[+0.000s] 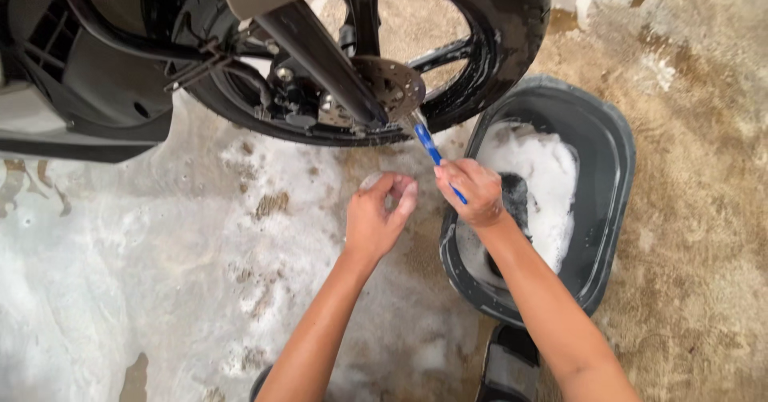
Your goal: The person scrubs the front wheel and brake disc of a motorcycle using a blue brush and soapy water from a bucket. They repeatedly dip the brush into the bucket to apply soap and scrub various parts of the wheel, including the tire, spokes, and brake caliper.
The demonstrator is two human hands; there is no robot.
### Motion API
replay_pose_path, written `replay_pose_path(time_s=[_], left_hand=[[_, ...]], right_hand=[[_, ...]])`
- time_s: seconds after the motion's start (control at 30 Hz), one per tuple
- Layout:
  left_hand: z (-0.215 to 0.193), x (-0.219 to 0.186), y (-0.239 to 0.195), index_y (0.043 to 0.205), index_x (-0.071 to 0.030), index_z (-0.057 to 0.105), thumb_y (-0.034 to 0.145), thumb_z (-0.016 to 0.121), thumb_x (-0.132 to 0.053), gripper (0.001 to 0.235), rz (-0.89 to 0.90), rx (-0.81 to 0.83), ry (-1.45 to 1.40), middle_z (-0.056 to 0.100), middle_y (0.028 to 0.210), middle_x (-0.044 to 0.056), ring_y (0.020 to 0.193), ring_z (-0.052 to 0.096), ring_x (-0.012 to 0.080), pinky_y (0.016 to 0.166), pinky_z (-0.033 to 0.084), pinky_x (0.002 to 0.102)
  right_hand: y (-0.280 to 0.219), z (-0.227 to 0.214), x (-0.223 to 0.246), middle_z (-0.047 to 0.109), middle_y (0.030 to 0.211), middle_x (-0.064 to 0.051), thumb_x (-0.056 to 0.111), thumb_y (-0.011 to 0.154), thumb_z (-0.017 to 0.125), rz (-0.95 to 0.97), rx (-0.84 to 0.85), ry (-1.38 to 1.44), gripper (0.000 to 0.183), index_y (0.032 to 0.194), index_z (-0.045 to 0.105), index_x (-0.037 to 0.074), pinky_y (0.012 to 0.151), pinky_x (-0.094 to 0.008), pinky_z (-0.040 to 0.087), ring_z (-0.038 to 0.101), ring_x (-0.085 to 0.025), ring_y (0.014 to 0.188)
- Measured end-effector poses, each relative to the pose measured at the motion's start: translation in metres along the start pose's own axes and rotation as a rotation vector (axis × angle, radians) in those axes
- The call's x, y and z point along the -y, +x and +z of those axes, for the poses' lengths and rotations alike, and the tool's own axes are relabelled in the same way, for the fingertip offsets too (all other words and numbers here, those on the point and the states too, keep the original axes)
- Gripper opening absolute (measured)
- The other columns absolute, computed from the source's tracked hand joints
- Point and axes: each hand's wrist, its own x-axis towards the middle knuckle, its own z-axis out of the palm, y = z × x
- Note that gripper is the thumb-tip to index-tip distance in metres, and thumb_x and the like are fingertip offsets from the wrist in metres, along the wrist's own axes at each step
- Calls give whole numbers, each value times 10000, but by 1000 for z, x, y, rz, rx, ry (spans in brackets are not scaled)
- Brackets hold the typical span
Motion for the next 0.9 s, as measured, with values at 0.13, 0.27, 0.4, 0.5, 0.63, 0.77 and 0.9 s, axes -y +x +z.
replay_pose_path(time_s=[0.13,0.27,0.4,0.5,0.63,0.77,0.9], left_hand=[[-3,0,11,966,-67,737,903,701,-287,231,-4,12,22,755,826,71,789,742,216,755,574,334],[-2,3,3,959,-67,734,909,706,-284,225,-5,-10,16,757,846,69,803,740,219,746,567,340],[3,3,6,946,-60,727,900,705,-269,216,25,-12,21,752,852,72,789,728,219,742,568,341],[0,4,2,940,-55,725,905,706,-266,214,33,-17,42,746,855,81,795,722,221,744,563,344],[0,0,11,950,-63,733,891,710,-279,225,-5,-6,27,752,815,75,773,722,220,748,568,345],[4,6,3,971,-65,730,917,697,-296,239,28,-2,24,761,855,73,796,739,215,741,573,342],[4,12,10,968,-73,731,917,695,-299,234,41,0,39,757,830,66,780,742,218,738,575,345]], right_hand=[[2,2,-5,719,861,-112,-23,871,790,247,-72,15,129,913,683,38,596,-364,554,699,-266,690],[-7,13,14,713,846,-101,-33,876,796,332,-137,148,131,907,689,36,615,-354,562,708,-251,698],[-1,15,12,724,926,-132,-28,873,797,249,-149,59,145,925,677,34,651,-367,574,715,-282,755],[2,11,13,719,895,-117,-56,879,797,78,-12,16,140,955,700,11,615,-357,565,726,-278,740],[9,10,7,716,884,-123,-50,857,779,52,-79,-72,137,961,708,5,600,-366,556,712,-293,717],[-6,19,24,708,881,-132,-22,902,777,350,-102,30,112,963,703,35,626,-369,556,706,-311,716],[0,39,32,692,858,-135,-4,941,768,496,-275,82,111,923,662,22,647,-357,550,696,-309,719]])
